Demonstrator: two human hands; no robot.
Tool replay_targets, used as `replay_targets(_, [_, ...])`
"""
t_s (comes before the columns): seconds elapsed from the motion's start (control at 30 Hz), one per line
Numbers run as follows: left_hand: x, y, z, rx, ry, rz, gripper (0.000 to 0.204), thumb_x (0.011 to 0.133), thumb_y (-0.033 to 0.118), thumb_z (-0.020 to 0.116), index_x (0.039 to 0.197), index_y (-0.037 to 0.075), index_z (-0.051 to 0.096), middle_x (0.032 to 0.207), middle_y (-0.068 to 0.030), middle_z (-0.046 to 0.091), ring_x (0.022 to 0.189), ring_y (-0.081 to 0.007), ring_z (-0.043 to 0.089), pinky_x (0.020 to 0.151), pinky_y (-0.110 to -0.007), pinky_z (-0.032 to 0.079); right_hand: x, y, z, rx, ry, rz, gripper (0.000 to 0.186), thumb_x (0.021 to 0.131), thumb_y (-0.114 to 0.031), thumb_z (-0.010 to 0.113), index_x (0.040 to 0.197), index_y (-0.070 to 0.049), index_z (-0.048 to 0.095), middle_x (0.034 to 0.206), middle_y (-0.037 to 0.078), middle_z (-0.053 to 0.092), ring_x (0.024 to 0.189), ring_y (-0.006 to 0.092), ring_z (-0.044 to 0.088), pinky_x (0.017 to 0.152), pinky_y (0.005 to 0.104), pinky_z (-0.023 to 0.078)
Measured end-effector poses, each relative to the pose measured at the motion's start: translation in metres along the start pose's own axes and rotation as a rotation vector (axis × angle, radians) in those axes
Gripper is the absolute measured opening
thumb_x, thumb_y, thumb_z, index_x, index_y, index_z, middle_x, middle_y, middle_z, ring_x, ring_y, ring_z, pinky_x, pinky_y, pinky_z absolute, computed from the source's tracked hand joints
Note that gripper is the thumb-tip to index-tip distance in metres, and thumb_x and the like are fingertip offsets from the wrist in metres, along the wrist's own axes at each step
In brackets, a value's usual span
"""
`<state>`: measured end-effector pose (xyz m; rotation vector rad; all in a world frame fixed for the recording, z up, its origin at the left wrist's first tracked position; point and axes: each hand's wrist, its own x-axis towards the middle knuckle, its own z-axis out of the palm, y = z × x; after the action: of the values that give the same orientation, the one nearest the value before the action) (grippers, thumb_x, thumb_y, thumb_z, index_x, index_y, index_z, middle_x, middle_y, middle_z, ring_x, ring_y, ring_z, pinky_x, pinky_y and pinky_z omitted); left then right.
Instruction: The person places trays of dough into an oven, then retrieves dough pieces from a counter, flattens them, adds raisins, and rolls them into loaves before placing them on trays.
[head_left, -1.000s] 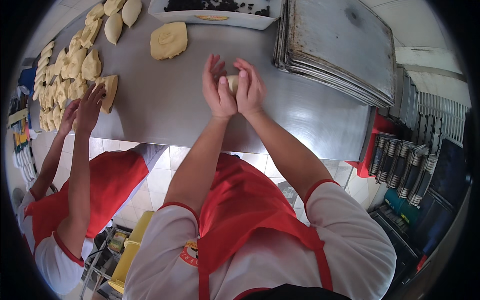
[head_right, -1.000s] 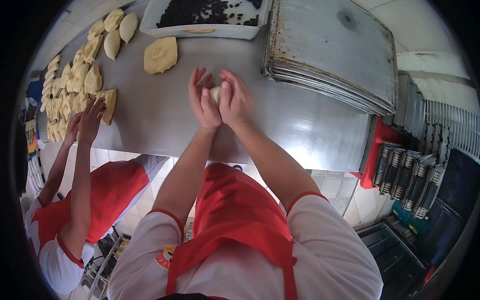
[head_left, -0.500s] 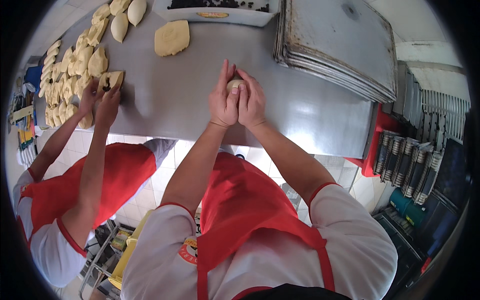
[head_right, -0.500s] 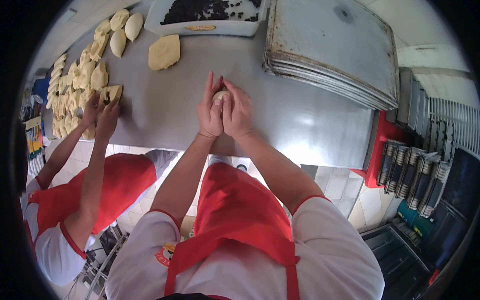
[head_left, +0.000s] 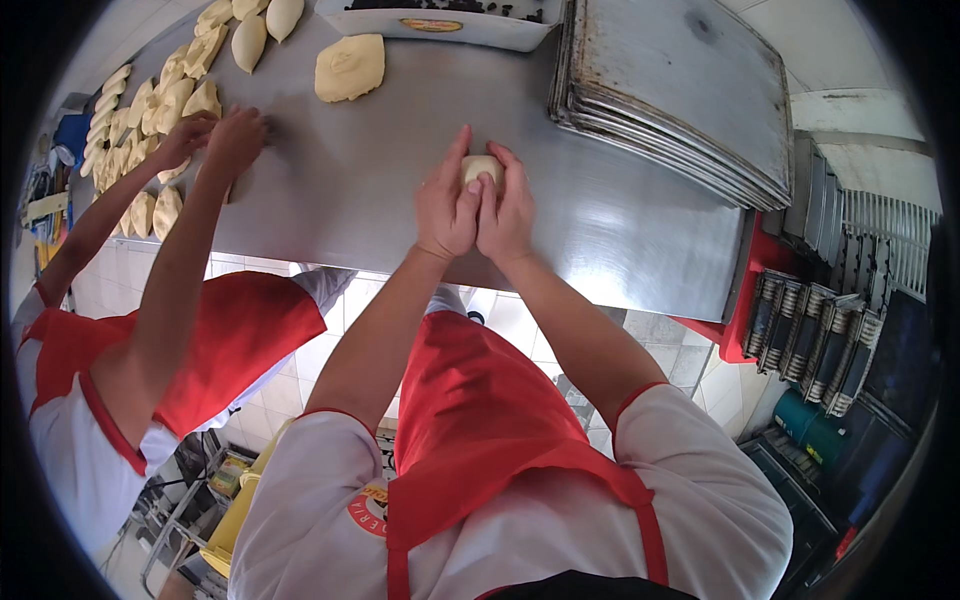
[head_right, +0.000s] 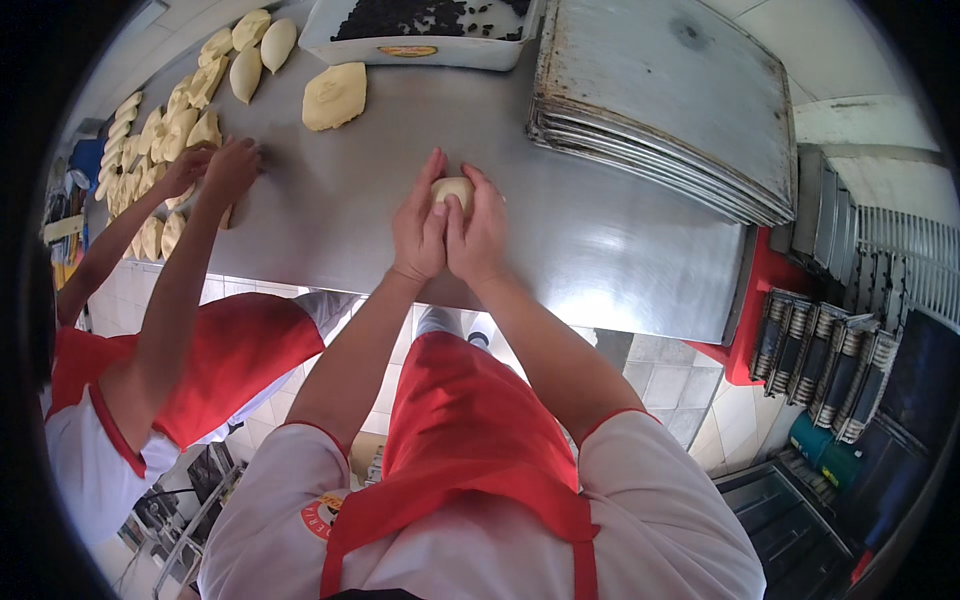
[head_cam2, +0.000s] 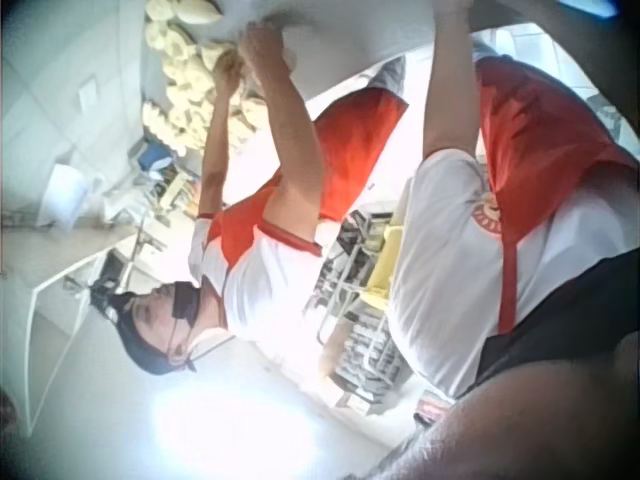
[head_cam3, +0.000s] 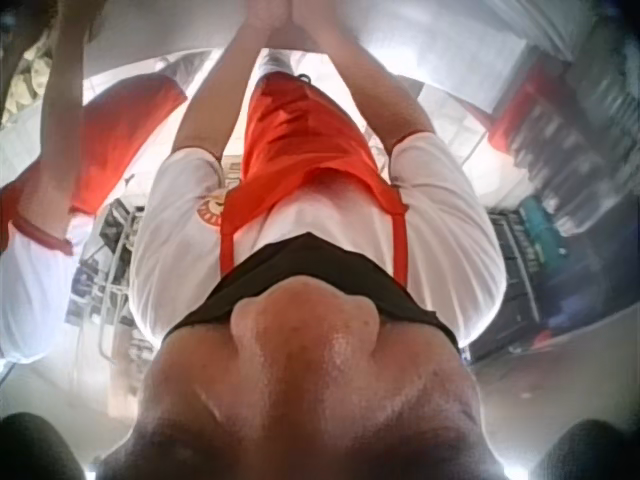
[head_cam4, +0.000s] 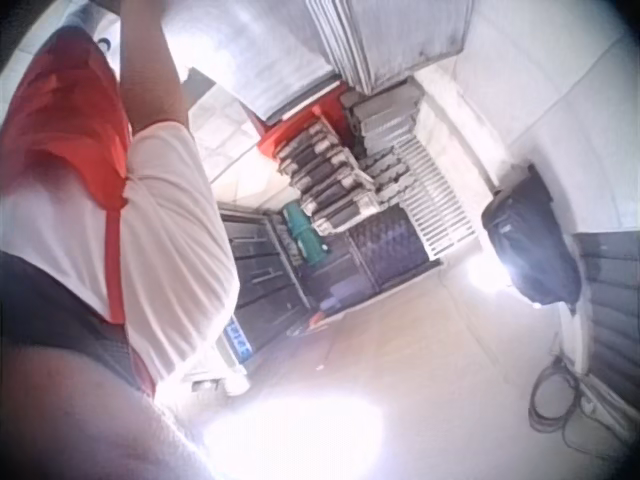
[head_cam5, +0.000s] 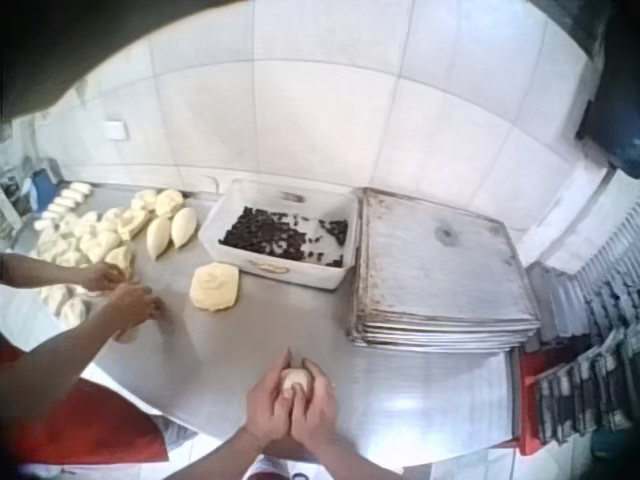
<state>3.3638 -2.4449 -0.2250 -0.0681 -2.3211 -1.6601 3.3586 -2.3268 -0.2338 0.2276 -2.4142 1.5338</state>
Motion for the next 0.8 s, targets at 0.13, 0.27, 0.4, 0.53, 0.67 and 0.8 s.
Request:
replay_targets(0.13, [0.017,-0.005,0.009,-0.022,0.075,0.022,0.071,0.098,0.03,0.054,0.162,0.003,0.041,0.148,-0.0241,0.062,0.129,-0.04,0.065,0.105,-0.044,0.051,0.017,0.006,0.004,0.002,-0.029,-0.004,0.046,0.107,-0.033,0.054,0.143,-0.004,0.057,0.136,0.023,0.065,0.123,0.0429,0.064,0.104,0.0482,0.049])
replay_targets(0.27, [0.065,-0.028,0.022,-0.054,0.189,0.089,0.072,0.095,0.028,0.055,0.161,0.003,0.042,0.144,-0.0219,0.063,0.124,-0.0375,0.065,0.103,-0.044,0.052,0.066,0.007,0.014,-0.042,-0.045,0.069,0.044,0.106,-0.034,0.056,0.136,-0.003,0.062,0.13,0.021,0.069,0.118,0.0425,0.066,0.102,0.0479,0.05])
replay_targets(0.4, [0.088,-0.031,0.022,-0.133,0.145,-0.038,0.07,0.097,0.028,0.055,0.159,0.001,0.043,0.142,-0.023,0.063,0.126,-0.0373,0.063,0.103,-0.044,0.052,0.093,0.004,0.021,-0.078,-0.043,0.171,0.041,0.105,-0.035,0.058,0.13,-0.003,0.066,0.125,0.02,0.072,0.112,0.0419,0.068,0.1,0.0466,0.052])
replay_targets(0.53, [0.044,-0.021,0.016,-0.076,0.018,0.016,0.069,0.1,0.03,0.052,0.162,0.002,0.04,0.147,-0.0268,0.06,0.135,-0.037,0.06,0.109,-0.043,0.05,0.034,0.016,0.014,-0.109,0.089,-0.021,0.046,0.104,-0.035,0.06,0.14,-0.004,0.06,0.13,0.019,0.069,0.116,0.0406,0.067,0.099,0.0473,0.052])
replay_targets(0.67, [0.007,0.0,0.008,-0.06,-0.049,-0.049,0.07,0.103,0.035,0.048,0.165,0.005,0.036,0.149,-0.0306,0.058,0.139,-0.035,0.058,0.115,-0.042,0.045,0.006,0.0,-0.005,0.029,0.035,0.068,0.048,0.105,-0.034,0.058,0.144,-0.006,0.056,0.135,0.021,0.067,0.117,0.042,0.066,0.098,0.0486,0.053])
replay_targets(0.8, [0.055,-0.022,0.025,-0.205,0.097,0.049,0.07,0.099,0.028,0.053,0.162,0.003,0.039,0.147,-0.0286,0.06,0.138,-0.0366,0.059,0.114,-0.041,0.045,0.049,0.006,0.013,-0.04,0.074,0.07,0.042,0.105,-0.034,0.056,0.136,-0.007,0.062,0.126,0.021,0.071,0.112,0.042,0.069,0.096,0.048,0.055])
